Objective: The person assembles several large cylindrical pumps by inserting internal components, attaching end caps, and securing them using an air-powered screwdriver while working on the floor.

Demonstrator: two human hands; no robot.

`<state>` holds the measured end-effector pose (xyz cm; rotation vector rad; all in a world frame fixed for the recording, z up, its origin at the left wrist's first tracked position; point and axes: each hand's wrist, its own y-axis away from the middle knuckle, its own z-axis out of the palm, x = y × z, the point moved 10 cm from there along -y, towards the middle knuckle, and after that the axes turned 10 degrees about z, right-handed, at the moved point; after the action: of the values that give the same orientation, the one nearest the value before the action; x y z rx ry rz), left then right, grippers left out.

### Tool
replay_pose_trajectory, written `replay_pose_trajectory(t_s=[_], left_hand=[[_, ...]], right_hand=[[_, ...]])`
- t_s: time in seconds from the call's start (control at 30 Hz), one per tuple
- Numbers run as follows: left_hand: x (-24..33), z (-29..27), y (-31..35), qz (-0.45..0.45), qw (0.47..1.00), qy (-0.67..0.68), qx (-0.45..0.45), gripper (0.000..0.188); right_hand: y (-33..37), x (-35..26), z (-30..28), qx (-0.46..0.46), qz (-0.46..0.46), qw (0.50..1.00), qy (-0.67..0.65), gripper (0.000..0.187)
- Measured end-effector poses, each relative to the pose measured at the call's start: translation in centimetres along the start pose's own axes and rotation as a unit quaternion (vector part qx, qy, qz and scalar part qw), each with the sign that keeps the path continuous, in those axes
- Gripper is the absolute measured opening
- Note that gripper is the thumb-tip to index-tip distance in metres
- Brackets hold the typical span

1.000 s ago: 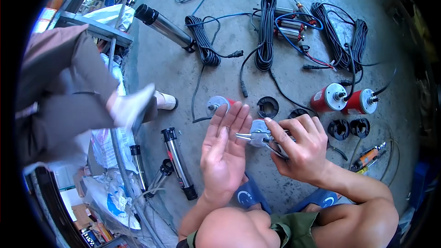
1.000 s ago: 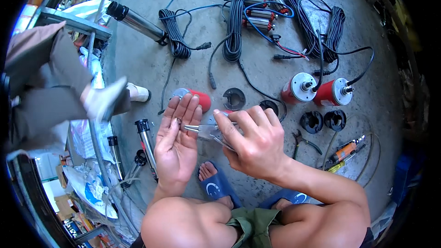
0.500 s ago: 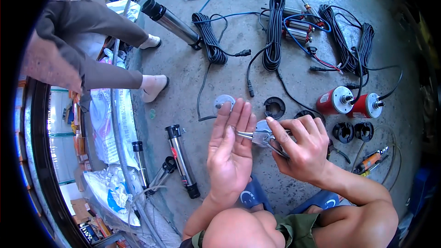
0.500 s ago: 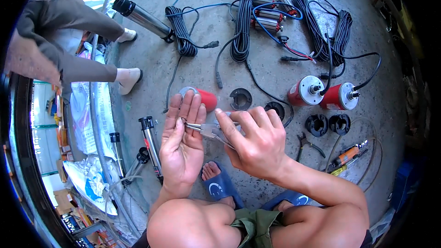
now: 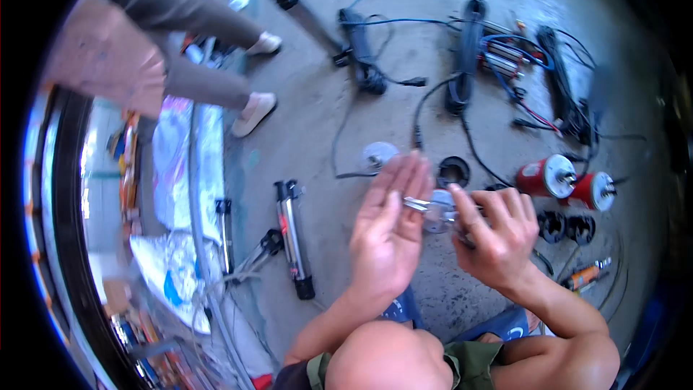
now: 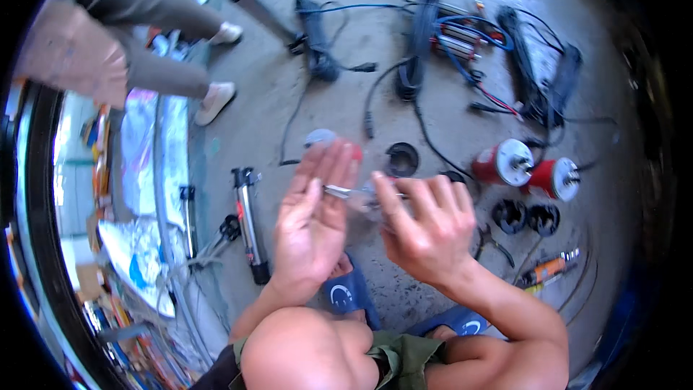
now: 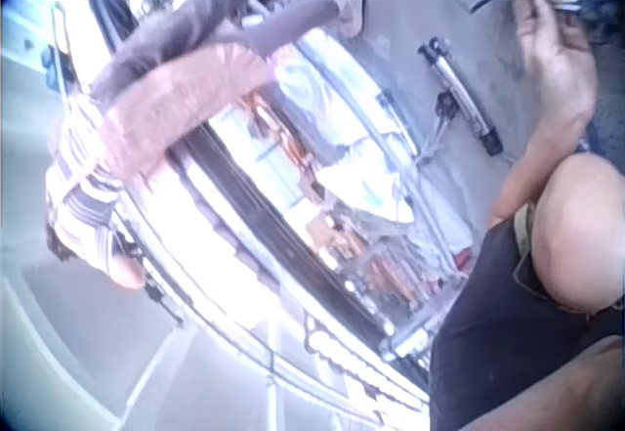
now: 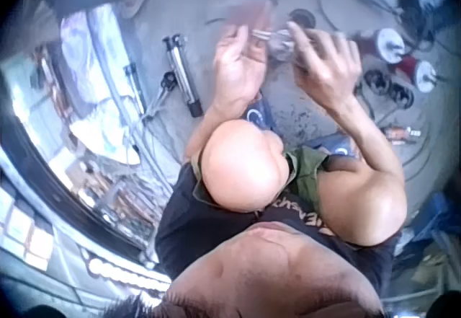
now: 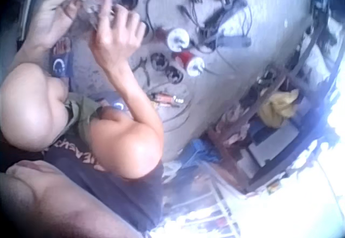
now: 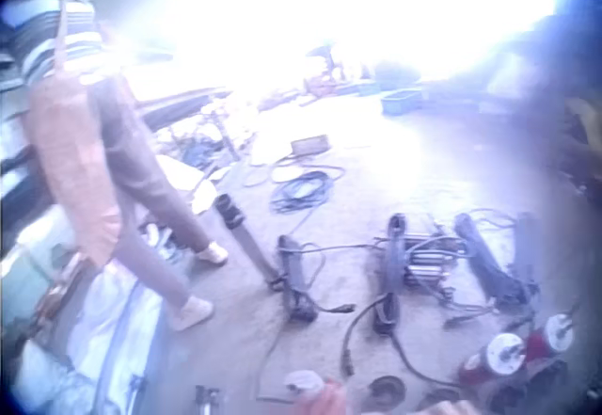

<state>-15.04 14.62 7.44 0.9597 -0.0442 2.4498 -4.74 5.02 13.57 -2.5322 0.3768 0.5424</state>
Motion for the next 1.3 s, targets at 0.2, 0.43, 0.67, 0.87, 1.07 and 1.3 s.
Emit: replay_pose_trajectory(t_s=[0.2,0.43,0.67,0.87,1.07,1.3], left_hand=[[-0.6,-1.2,-0.4,0.001,0.997,0.078,0.022,0.040],[-1.8,-2.7,-0.5,0.017,0.992,0.120,0.029,0.035],[-2.4,-3.8,-1.0,-0.017,0.997,0.061,0.047,0.031],[-2.2,-6.2,-1.3,-0.049,0.994,-0.089,0.045,0.015],[-1.2,-7.8,-0.5,-0.029,0.994,-0.092,0.045,0.014],[-0.1,-8.3,-1.1,0.048,0.979,-0.195,0.019,0.020]], right_hand=[[-1.0,-1.1,0.5,-0.012,-0.001,1.000,0.021,0.054],[-0.8,-1.4,1.9,-0.046,-0.032,0.997,0.048,0.055],[-2.1,-0.8,2.4,-0.103,-0.050,0.992,0.044,0.057],[-3.3,-0.7,2.8,-0.144,-0.097,0.982,0.078,0.056],[-3.3,-2.0,4.0,-0.177,-0.138,0.970,0.096,0.056],[-4.5,-2.3,4.1,-0.193,-0.136,0.967,0.092,0.052]])
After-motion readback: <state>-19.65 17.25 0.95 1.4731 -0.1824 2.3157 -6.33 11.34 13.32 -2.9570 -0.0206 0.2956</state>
